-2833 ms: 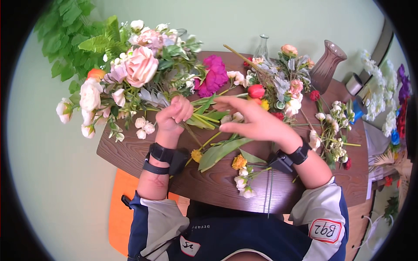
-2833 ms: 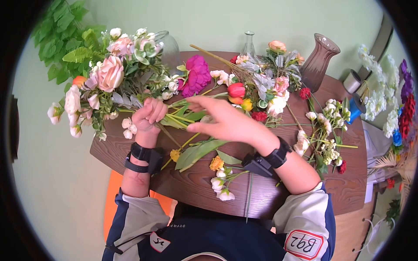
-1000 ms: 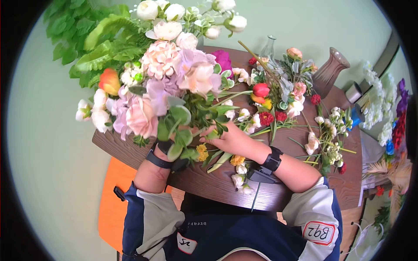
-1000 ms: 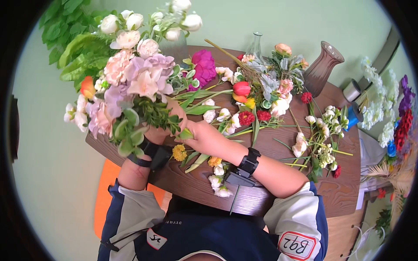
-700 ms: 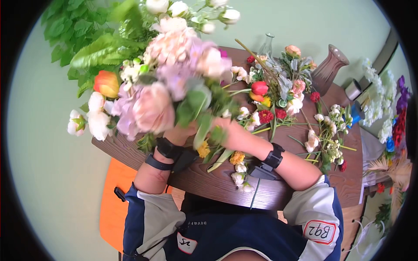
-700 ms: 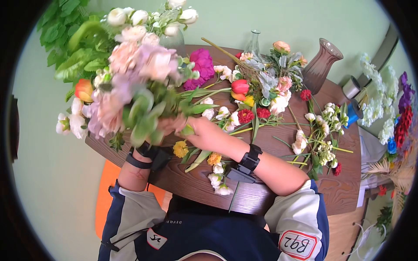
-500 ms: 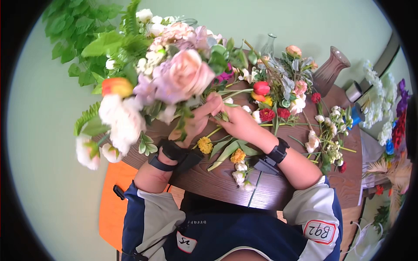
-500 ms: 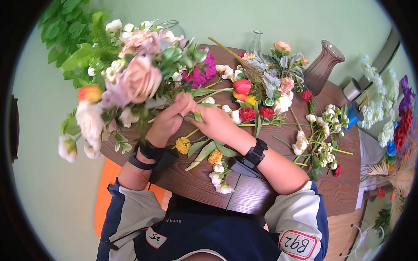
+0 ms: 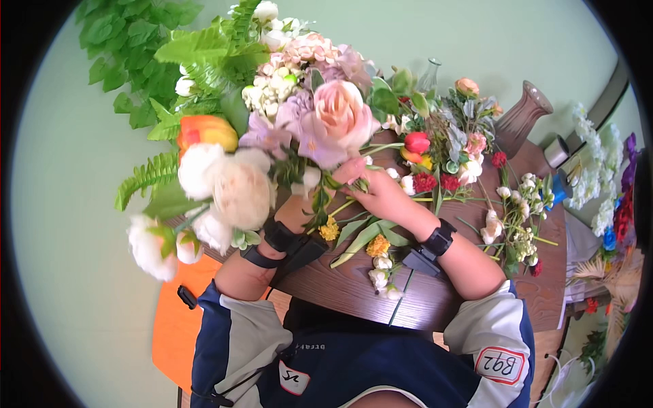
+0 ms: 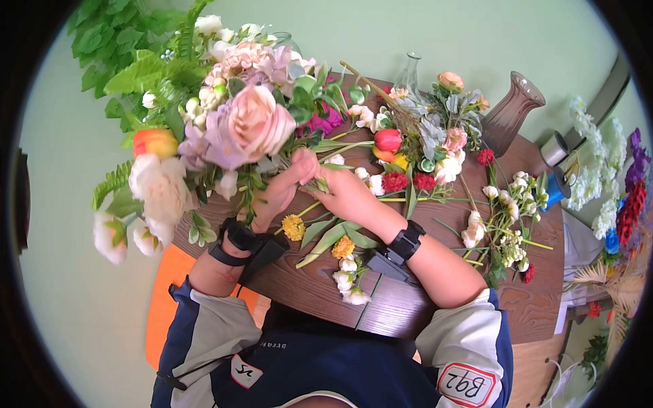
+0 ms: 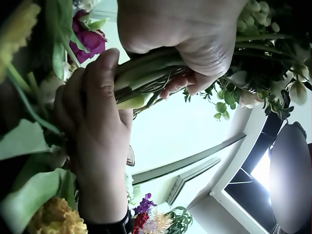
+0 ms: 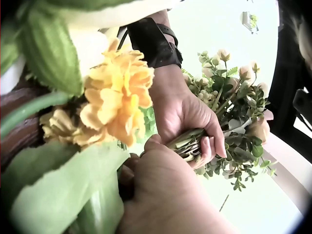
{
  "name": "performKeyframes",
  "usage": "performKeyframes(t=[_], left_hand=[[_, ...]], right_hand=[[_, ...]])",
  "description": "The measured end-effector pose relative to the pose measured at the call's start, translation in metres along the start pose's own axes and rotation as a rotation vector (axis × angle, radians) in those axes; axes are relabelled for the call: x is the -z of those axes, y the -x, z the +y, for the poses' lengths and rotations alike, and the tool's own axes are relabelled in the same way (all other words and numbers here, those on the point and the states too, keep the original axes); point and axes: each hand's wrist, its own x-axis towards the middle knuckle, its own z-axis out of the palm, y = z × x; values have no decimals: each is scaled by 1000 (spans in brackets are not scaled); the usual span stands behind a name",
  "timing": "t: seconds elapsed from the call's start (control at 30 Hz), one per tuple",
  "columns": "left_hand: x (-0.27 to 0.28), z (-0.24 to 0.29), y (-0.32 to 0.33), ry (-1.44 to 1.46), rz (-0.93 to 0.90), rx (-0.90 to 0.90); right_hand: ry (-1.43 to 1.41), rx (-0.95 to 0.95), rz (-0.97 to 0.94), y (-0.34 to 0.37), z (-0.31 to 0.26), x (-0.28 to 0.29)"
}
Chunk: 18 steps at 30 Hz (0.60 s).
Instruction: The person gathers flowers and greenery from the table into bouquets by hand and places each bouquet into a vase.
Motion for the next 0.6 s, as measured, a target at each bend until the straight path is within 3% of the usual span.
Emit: performKeyframes(t=[0.03,0.07,0.13,0.2,0.23,0.33,0.37,0.5,0.6], left_hand=[[26,-38,-2,-93,-34,-41],[29,-32,0,-91,-37,-48],[28,-20,7,-1,-234,-126],[28,-19,6,-1,-221,-127],[29,-18,7,-3,-206,-123],[23,-30,105,-1,-163,-111],[28,-28,107,1,-151,-106],[48,-20,96,5,-110,-93],[42,-25,131,11,-76,-76]], right_hand=[[11,-38,-30,1,-1,0],[26,-77,-60,2,-2,1],[90,-72,-83,7,11,-7],[306,81,217,5,3,-15],[120,164,133,5,0,-7],[101,121,77,16,4,-6],[221,170,74,19,4,-2],[196,172,60,16,-4,4],[164,166,40,15,-12,9]])
